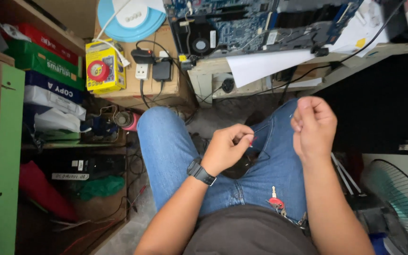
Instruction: The person sits on the floor and uses a soldering iron to tin the ends of red and black wires. They then twist the wires together and wrap the connection with red electrical tape.
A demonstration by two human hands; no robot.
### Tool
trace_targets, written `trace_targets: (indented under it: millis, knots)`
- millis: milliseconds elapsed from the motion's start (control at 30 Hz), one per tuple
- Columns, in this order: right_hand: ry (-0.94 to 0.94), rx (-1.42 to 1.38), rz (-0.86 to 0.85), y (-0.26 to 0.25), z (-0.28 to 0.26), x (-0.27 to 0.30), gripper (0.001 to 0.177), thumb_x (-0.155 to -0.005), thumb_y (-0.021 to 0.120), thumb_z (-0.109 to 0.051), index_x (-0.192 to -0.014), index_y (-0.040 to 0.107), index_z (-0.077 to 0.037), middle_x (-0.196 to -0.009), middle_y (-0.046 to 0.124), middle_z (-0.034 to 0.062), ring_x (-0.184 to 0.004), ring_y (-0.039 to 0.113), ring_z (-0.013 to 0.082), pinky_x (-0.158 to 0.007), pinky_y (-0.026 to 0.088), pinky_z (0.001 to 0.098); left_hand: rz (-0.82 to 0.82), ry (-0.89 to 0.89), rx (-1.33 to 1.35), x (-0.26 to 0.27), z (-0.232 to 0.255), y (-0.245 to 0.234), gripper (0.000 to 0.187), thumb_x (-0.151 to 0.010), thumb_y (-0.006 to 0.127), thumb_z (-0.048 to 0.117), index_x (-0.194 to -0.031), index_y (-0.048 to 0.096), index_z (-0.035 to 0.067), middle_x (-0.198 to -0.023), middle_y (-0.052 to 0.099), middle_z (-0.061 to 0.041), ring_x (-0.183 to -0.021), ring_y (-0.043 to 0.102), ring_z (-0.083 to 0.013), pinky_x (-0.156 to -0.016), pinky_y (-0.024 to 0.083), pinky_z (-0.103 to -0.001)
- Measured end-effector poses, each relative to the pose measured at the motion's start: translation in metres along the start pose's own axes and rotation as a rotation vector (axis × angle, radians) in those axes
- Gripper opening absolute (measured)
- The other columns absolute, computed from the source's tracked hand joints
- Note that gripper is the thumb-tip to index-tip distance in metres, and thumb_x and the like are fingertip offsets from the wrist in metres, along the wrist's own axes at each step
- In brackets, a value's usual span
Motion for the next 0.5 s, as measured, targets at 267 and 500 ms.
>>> trace_targets:
  millis: [267, 500]
  knots:
    - [-0.109, 0.247, -0.055, 0.017, -0.011, 0.029, 0.002, -0.113, 0.078, -0.002, -0.115, 0.079, -0.002, -0.067, 0.050, -0.0046, -0.062, 0.049, -0.0020, -0.053, 0.040, 0.0149, 0.066, 0.132, 0.118, -0.005, 0.037, 0.014, 0.035, -0.097, 0.091, 0.020, -0.130, 0.081, 0.010, -0.127, 0.073, -0.015, -0.080, 0.073, -0.0218, -0.061, 0.064, -0.033]
    - [-0.266, 0.397, -0.168, 0.015, -0.013, 0.031, 0.008, -0.105, 0.089, 0.000, -0.111, 0.084, 0.001, -0.074, 0.049, -0.0036, -0.075, 0.061, 0.0032, -0.061, 0.050, 0.0215, 0.114, 0.159, 0.270, -0.019, 0.038, 0.020, 0.003, -0.104, 0.087, 0.011, -0.106, 0.087, 0.010, -0.107, 0.082, -0.007, -0.079, 0.077, -0.0162, -0.072, 0.061, -0.032]
Point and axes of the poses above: each hand's wrist, its own x-axis away from the middle knuckle, its own y-axis out of the palm, z = x × y, the point moved 4 cm from there along -x, towards the middle knuckle
